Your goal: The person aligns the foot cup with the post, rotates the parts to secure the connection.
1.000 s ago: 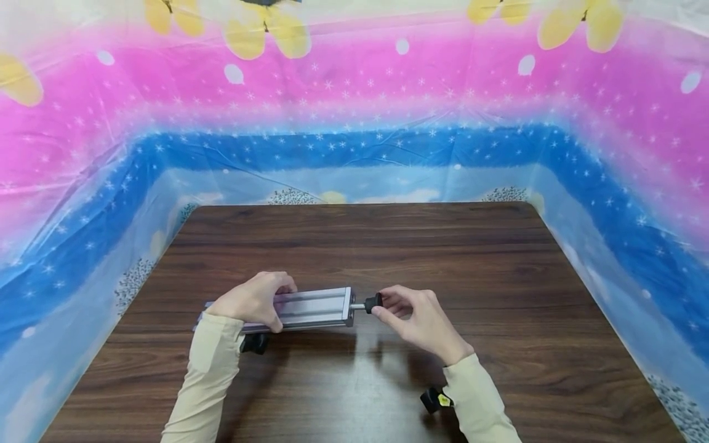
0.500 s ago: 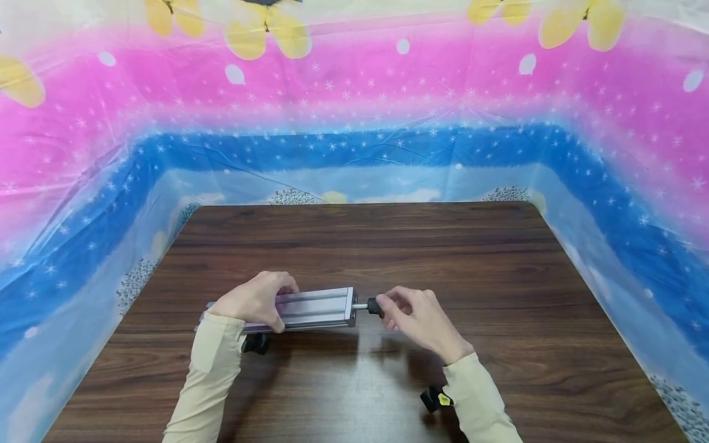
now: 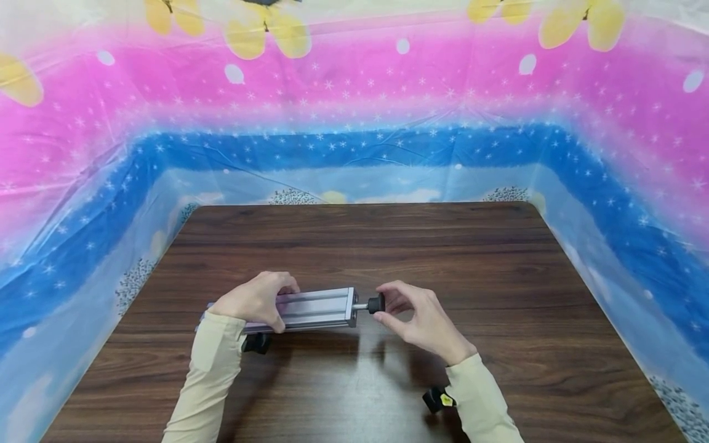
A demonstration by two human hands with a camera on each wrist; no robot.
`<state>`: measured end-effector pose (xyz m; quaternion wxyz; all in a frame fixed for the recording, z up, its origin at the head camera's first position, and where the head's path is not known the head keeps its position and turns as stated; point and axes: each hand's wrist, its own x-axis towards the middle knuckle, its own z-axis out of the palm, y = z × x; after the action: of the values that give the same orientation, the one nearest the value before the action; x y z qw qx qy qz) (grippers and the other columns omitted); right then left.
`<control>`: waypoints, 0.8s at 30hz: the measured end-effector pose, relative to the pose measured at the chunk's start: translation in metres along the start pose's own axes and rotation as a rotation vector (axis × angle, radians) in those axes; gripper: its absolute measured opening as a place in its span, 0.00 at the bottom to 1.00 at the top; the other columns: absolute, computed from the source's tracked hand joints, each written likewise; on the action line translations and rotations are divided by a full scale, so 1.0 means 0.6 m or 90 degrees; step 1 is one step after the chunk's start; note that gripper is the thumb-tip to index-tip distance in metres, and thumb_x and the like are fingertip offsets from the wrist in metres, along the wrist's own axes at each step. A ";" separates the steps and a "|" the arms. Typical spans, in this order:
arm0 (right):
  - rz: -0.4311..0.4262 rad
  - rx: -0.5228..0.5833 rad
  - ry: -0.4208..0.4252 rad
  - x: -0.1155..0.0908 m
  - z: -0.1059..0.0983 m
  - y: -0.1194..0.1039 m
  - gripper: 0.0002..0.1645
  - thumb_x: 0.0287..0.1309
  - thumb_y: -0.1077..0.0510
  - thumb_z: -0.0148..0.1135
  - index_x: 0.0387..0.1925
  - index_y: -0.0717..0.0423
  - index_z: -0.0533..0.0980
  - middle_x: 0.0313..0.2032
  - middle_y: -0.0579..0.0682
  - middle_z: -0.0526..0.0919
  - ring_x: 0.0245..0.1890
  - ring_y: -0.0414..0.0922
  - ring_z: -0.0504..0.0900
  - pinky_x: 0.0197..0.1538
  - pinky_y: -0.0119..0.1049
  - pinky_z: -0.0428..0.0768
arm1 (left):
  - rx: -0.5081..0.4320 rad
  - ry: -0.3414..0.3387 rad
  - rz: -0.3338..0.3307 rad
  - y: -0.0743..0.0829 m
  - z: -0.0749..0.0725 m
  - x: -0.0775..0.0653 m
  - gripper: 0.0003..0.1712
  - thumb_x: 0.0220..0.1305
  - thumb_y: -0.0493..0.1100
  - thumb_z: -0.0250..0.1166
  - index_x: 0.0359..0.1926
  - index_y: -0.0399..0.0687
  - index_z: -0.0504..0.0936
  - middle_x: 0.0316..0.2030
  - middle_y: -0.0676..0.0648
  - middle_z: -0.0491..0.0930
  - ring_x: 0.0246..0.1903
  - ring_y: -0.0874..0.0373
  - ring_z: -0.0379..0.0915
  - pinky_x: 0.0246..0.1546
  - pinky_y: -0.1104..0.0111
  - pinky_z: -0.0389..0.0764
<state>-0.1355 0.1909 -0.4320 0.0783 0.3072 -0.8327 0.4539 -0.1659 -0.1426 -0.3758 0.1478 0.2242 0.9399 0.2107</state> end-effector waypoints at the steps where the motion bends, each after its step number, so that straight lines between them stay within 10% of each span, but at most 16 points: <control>1: 0.007 -0.007 0.001 0.001 0.001 0.000 0.21 0.60 0.58 0.72 0.55 0.48 0.79 0.39 0.42 0.87 0.35 0.35 0.85 0.42 0.39 0.85 | -0.003 0.000 -0.003 0.000 0.001 -0.001 0.32 0.36 0.31 0.81 0.49 0.41 0.83 0.46 0.45 0.81 0.44 0.53 0.74 0.46 0.59 0.80; 18: 0.161 0.041 -0.057 0.006 0.006 -0.007 0.15 0.74 0.48 0.55 0.49 0.54 0.79 0.25 0.44 0.86 0.24 0.45 0.87 0.33 0.38 0.84 | 0.005 0.005 0.003 -0.005 0.004 -0.004 0.32 0.35 0.31 0.82 0.47 0.40 0.82 0.44 0.46 0.81 0.42 0.54 0.74 0.46 0.59 0.80; 24: 0.102 0.006 -0.039 -0.001 0.003 -0.005 0.16 0.67 0.50 0.65 0.53 0.49 0.79 0.38 0.43 0.88 0.36 0.39 0.88 0.43 0.35 0.84 | 0.003 0.007 0.009 -0.007 0.001 -0.007 0.33 0.35 0.32 0.82 0.48 0.40 0.82 0.45 0.45 0.81 0.43 0.54 0.75 0.46 0.59 0.81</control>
<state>-0.1331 0.1888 -0.4314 0.0152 0.2536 -0.8546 0.4530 -0.1637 -0.1479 -0.3773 0.1410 0.2299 0.9396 0.2107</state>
